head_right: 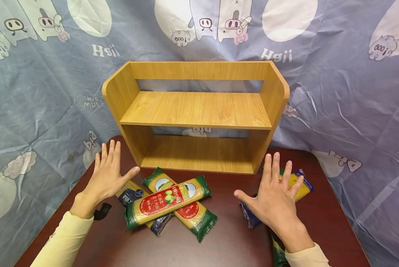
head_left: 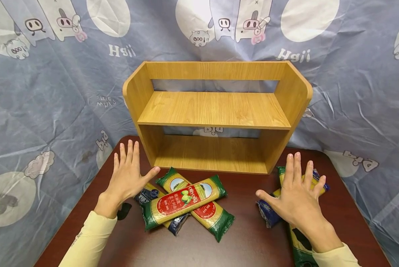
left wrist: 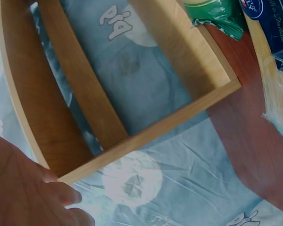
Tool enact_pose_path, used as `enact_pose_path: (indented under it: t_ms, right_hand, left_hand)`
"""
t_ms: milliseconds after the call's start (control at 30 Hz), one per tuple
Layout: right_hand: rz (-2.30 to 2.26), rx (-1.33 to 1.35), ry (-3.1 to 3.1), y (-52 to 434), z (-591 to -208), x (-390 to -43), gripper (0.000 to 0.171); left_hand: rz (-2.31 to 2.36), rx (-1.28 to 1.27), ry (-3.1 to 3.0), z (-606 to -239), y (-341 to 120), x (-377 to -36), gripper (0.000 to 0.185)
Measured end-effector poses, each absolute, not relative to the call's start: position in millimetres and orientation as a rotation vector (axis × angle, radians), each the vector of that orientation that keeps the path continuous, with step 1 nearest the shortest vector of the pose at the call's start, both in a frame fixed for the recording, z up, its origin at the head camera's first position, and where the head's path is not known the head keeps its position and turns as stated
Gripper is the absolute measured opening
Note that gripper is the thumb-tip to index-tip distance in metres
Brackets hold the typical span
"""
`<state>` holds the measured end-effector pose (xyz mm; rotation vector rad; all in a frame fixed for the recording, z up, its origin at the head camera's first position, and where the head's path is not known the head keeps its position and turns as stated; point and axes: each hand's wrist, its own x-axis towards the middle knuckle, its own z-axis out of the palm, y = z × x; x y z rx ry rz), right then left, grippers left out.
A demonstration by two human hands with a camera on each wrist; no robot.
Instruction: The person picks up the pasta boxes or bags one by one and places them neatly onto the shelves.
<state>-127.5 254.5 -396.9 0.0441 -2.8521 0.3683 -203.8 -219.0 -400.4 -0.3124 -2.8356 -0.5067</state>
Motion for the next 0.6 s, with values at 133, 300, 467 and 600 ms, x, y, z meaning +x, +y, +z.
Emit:
enact_pose_path:
  t_ms: [133, 300, 467, 600]
  right_hand:
    - [0.384, 0.011, -2.856, 259.5, -395.8, -126.5, 0.138]
    - [0.419, -0.013, -2.862, 265.6, -395.9, -125.0, 0.137]
    - [0.445, -0.042, -2.863, 271.0, -397.8, -122.8, 0.139]
    - [0.485, -0.067, -2.861, 275.1, -399.5, -120.5, 0.139]
  left_hand:
    - [-0.568, -0.304, -2.824, -400.9, -221.6, -212.2, 0.114]
    - [-0.603, -0.286, -2.811, -401.6, -224.2, -220.6, 0.116]
    - [-0.637, -0.279, -2.799, -400.9, -226.4, -226.5, 0.117]
    - [-0.684, -0.269, -2.788, -399.8, -228.0, -230.3, 0.118]
